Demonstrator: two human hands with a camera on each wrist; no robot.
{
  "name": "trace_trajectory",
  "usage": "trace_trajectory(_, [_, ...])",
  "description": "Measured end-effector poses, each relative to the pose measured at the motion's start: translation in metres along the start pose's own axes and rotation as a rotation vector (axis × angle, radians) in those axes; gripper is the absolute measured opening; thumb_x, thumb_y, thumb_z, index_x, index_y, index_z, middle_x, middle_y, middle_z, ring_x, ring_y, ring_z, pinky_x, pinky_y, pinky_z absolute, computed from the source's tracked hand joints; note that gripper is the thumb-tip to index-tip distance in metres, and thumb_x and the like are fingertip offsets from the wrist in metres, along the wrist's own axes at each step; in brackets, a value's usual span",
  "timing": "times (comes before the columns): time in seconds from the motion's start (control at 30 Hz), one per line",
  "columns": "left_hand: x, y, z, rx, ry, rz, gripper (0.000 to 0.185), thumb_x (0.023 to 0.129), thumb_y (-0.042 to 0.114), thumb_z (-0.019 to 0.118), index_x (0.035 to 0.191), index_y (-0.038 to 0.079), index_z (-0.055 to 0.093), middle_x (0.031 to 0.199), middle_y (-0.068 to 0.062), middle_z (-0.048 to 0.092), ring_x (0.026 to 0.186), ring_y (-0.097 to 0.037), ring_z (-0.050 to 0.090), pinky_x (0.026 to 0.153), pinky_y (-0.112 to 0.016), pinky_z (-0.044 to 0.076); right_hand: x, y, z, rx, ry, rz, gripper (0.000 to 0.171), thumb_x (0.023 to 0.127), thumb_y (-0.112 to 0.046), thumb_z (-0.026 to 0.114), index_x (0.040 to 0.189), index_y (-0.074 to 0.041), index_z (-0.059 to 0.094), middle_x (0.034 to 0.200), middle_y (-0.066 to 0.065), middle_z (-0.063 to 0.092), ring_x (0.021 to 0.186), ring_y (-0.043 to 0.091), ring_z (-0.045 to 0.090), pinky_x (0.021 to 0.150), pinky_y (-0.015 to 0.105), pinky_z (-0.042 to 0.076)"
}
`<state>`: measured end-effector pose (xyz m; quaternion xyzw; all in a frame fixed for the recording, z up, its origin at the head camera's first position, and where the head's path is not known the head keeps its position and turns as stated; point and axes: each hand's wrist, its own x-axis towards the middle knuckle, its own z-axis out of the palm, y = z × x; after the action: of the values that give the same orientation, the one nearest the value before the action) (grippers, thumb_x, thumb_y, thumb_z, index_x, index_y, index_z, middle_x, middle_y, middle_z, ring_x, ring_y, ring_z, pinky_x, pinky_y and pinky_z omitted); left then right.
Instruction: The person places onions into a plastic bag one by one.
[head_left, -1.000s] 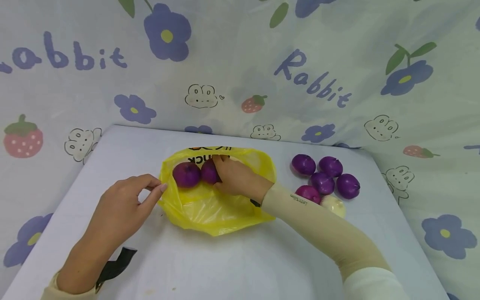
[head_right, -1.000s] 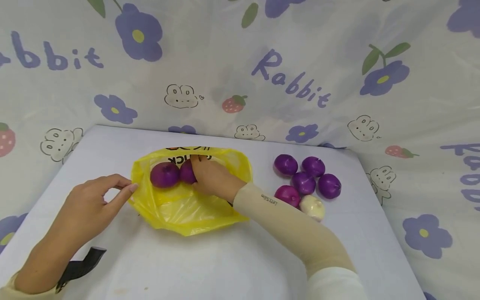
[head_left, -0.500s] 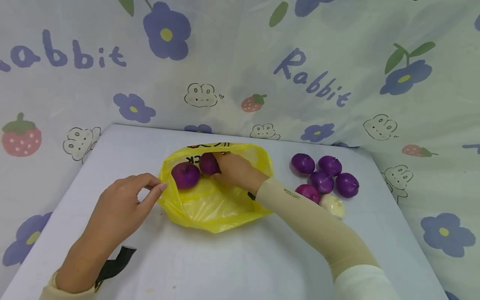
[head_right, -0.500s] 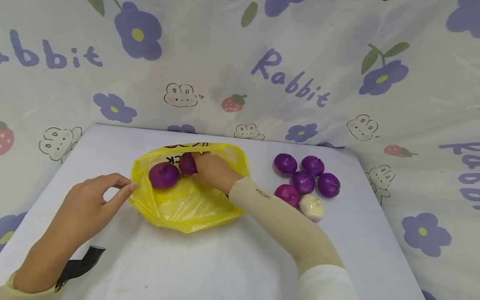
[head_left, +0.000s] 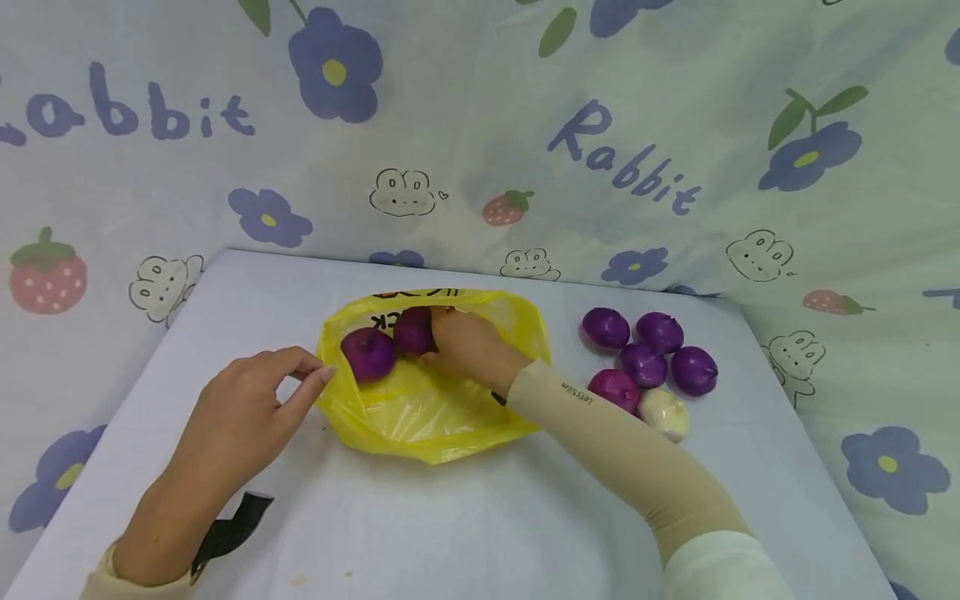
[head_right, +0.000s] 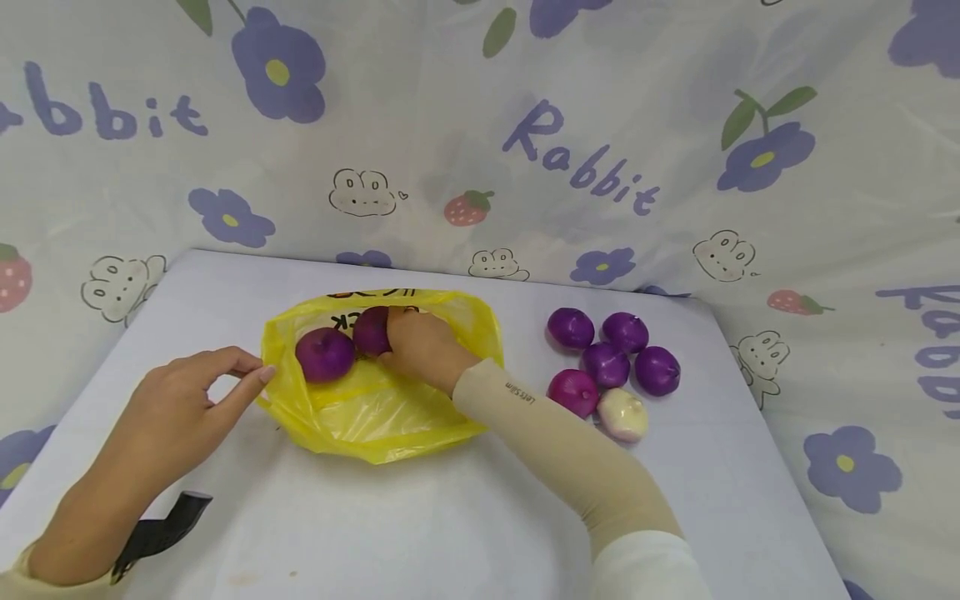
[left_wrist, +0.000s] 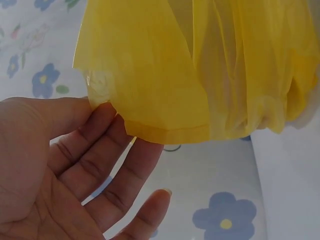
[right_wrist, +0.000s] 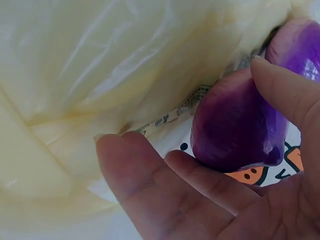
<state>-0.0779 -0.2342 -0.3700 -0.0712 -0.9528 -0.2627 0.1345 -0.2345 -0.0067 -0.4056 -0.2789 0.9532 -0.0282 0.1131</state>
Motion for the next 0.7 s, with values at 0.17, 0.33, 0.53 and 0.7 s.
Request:
trace_trajectory(0.17, [-0.0001,-0.0007,-0.0003,0.002,-0.007,-0.006,0.012,0.1,0.024,0.073,0.102,0.012,0.075,0.095,-0.005,0.077,0.078,-0.025,0.062,0.07,-0.054,0.055,-0.0009,-0.0021,0.0017,-0.021,0.005,0.02,0.066,0.095,-0.046,0.076,0.135,0.002,0.054,0.112,0.011,0.072,0.096,0.024,0.072,0.087,0.036,0.062])
trace_trajectory(0.33, [-0.0004,-0.001,-0.0003,0.007,-0.003,-0.006,0.012,0.1,0.024,0.073,0.102,0.012,0.075,0.096,-0.004,0.077,0.078,-0.025,0.061,0.069,-0.052,0.055,-0.0012,-0.0022,0.0033,-0.036,0.01,0.035,0.07,0.094,-0.046,0.078,0.137,0.004,0.052,0.112,0.013,0.072,0.095,0.025,0.073,0.083,0.037,0.062])
trace_trajectory(0.53, [0.0,-0.0008,-0.0002,-0.001,-0.003,-0.01,0.01,0.1,0.023,0.073,0.102,0.013,0.075,0.096,-0.003,0.077,0.08,-0.026,0.062,0.071,-0.052,0.055,-0.003,0.0015,0.0053,0.003,0.018,0.032,0.07,0.093,-0.044,0.079,0.136,0.004,0.051,0.11,0.014,0.073,0.095,0.025,0.073,0.085,0.037,0.062])
trace_trajectory(0.7, [-0.0004,-0.0013,-0.0013,-0.005,-0.011,-0.017,0.011,0.099,0.023,0.074,0.102,0.012,0.075,0.097,-0.004,0.077,0.083,-0.028,0.064,0.073,-0.057,0.056,-0.0062,0.0025,0.0031,0.043,-0.014,0.046,0.074,0.094,-0.041,0.078,0.142,0.006,0.047,0.122,0.017,0.069,0.103,0.026,0.072,0.093,0.036,0.06])
